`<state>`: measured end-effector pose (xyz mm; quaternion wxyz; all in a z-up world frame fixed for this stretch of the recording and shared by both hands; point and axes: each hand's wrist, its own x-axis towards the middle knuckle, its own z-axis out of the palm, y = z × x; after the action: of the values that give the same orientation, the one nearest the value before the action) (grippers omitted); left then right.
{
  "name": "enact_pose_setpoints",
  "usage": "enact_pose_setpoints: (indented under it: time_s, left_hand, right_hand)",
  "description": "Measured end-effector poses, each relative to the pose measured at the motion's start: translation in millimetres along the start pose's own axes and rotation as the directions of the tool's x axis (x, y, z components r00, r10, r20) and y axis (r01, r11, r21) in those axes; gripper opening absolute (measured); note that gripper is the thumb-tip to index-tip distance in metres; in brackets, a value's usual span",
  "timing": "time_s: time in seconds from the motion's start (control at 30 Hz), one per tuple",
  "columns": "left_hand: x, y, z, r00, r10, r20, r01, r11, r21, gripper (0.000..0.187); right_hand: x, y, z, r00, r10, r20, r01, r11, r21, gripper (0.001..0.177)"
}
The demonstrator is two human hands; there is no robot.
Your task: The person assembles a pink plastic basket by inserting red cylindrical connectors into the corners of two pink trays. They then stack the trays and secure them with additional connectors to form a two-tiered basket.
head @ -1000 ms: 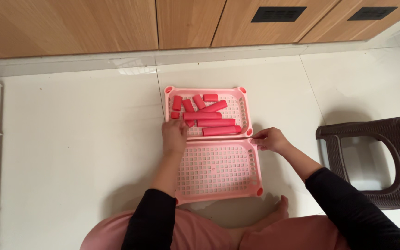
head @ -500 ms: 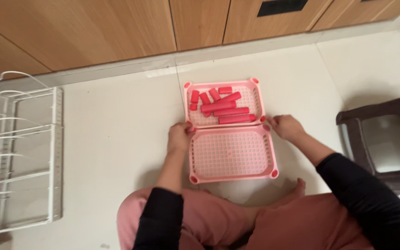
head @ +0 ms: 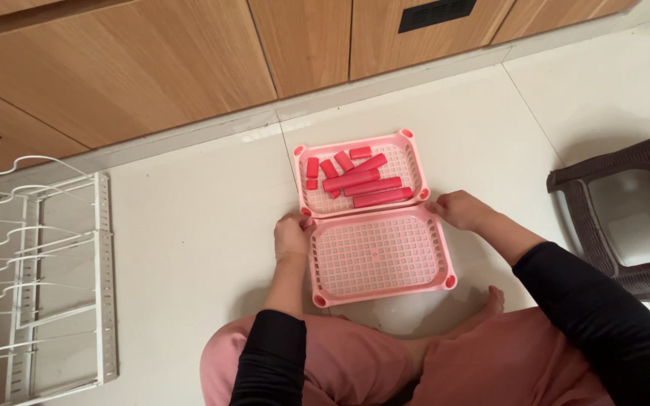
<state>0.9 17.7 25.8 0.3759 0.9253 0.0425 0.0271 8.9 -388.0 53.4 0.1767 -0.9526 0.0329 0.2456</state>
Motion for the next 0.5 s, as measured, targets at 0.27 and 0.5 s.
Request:
enact_pose_setpoints:
  time_s: [0.27,0.5]
  left_hand:
    - [0.8,-1.1,6.5,0.997,-0.029,0.066,0.026,0.999,0.039,0.026]
    - [-20.7,31.4,-3.7,0.981,-0.102,0.166,-0.011,0.823,0.568,0.043]
  right_hand:
    - [-11.3,-19.2,11.6,0.998,-0.010,0.058,0.013,0.999,-0.046,0.054]
    - [-12.0,-25.0,8.5,0.996,0.013,0.090,-0.009,0.999,-0.048,0.059]
